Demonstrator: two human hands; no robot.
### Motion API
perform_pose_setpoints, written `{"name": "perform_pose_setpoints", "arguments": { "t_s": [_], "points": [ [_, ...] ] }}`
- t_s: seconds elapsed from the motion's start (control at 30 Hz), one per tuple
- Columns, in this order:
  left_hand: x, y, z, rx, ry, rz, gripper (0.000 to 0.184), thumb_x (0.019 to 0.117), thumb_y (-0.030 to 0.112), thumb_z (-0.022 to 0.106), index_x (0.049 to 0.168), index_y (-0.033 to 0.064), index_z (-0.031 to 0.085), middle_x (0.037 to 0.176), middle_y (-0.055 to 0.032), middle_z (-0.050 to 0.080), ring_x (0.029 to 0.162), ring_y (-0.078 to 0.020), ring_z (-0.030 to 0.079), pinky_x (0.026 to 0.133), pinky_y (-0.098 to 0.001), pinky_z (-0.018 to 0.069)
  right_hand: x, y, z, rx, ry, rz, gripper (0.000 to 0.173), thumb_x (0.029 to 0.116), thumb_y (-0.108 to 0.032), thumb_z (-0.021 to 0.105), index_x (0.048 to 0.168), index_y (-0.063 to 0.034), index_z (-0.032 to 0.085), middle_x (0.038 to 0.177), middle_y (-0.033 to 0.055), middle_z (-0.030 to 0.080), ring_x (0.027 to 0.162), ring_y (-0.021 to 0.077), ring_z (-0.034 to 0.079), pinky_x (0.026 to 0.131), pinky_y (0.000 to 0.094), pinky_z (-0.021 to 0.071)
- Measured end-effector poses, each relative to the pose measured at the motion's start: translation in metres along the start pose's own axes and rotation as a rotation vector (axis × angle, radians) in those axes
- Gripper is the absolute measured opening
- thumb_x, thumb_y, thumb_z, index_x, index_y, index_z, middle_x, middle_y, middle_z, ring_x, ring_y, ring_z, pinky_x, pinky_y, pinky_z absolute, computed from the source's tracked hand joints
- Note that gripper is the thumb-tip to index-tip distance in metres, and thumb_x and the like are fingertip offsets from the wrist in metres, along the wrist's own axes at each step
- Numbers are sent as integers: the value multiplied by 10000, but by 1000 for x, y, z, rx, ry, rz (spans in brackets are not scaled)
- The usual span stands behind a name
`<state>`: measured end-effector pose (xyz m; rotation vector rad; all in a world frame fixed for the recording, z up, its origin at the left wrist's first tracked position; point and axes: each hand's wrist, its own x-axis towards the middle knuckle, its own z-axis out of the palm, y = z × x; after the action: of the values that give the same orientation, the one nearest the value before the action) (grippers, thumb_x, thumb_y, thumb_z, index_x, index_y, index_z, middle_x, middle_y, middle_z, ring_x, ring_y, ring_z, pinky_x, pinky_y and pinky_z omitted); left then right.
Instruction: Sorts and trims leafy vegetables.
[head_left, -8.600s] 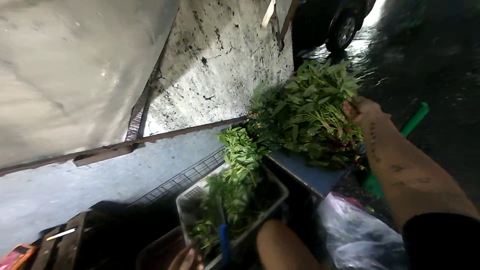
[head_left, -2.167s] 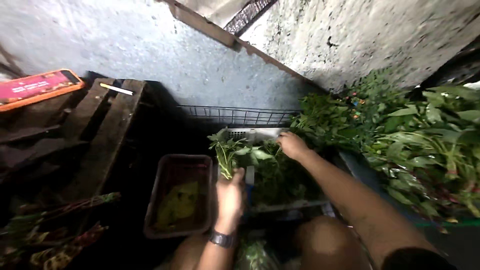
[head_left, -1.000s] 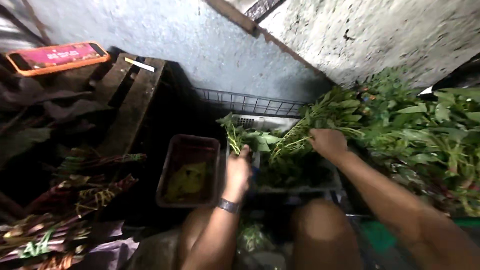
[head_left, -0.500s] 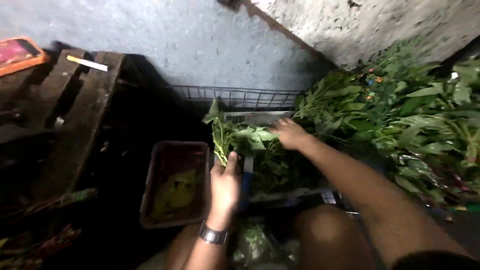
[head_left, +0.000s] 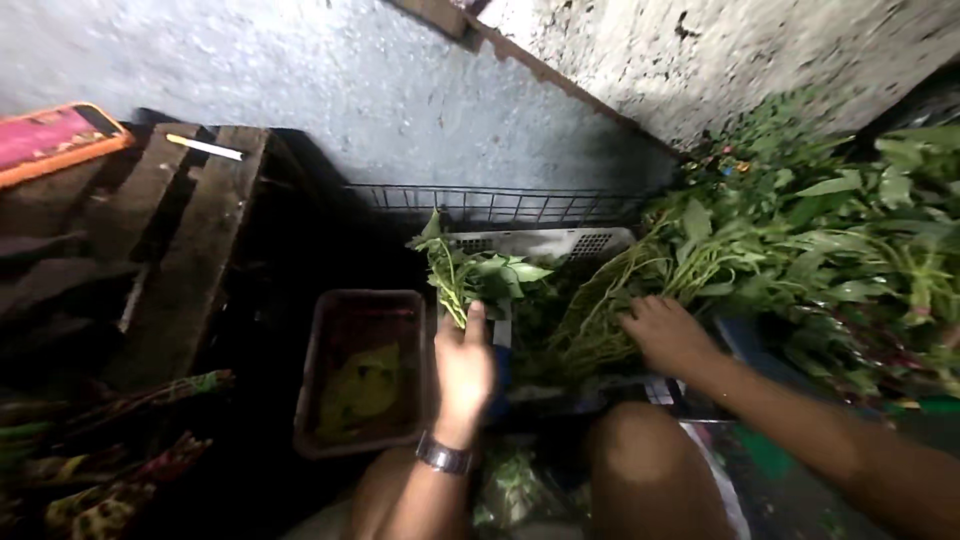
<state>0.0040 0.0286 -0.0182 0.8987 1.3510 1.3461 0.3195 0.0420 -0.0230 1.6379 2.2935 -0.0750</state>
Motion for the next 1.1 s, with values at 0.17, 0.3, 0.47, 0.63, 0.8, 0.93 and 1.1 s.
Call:
{"name": "perform_pose_setpoints", "arguments": {
  "t_s": [0.17, 0.3, 0.47, 0.63, 0.8, 0.93, 1.1],
  "points": [
    [-25, -3, 13, 314, -26, 292, 351, 1074, 303, 479, 1221, 13, 612, 819, -5, 644, 701, -56, 629, 671, -270, 558, -21, 6, 18, 22, 137, 10, 386, 916, 58, 608, 1290, -31, 651, 1264, 312, 601, 1186, 524, 573, 1026, 676, 436],
    [-32, -6, 14, 656, -161, 247, 461, 1072, 449, 452, 1237, 47, 606, 752, -49, 633, 667, -182, 647, 646, -412, 564, -35, 11, 21, 36, 134, 20, 593, 891, 46, 646, 1456, -103, 544, 1272, 292, 603, 1183, 514, 574, 1024, 667, 435],
    [-28, 0, 23, 1105, -404, -62, 586, 1058, 564, 427, 1374, 100, 593, 1087, -184, 712, 1030, -363, 700, 897, -592, 548, -39, 4, 1, 102, 28, 28, 902, 936, 51, 579, 1652, -334, 186, 1313, 300, 576, 1213, 512, 563, 1050, 654, 422],
    [-24, -7, 28, 1140, -433, -61, 547, 1032, 569, 500, 1246, 98, 677, 1062, -179, 719, 1021, -362, 700, 893, -602, 543, -23, -1, -6, 113, 53, 12, 394, 988, 48, 517, 1364, -40, 597, 1381, 290, 542, 1288, 494, 521, 1072, 651, 419],
    [-19, -5, 15, 944, -222, 47, 492, 1033, 504, 554, 1164, 54, 705, 947, -193, 719, 912, -376, 707, 826, -626, 549, -16, 6, -43, -17, 138, -65, 284, 1024, 42, 455, 1270, 16, 593, 1414, 255, 536, 1307, 460, 522, 1054, 619, 448],
    [-29, -1, 13, 825, -21, 264, 475, 1050, 434, 548, 1123, -14, 689, 827, -220, 691, 787, -405, 691, 731, -640, 535, -22, 17, -101, -165, 429, -124, 243, 1024, 29, 482, 1227, -15, 607, 1237, 209, 644, 1161, 408, 625, 955, 577, 517],
    [-41, 0, 24, 1146, -227, 244, 563, 1060, 505, 465, 1232, 7, 665, 979, -273, 723, 929, -478, 714, 792, -671, 553, -40, 22, -116, -144, 715, -90, 303, 1020, -29, 520, 1284, -120, 639, 1338, 150, 637, 1230, 374, 618, 998, 569, 521]
  ]
}}
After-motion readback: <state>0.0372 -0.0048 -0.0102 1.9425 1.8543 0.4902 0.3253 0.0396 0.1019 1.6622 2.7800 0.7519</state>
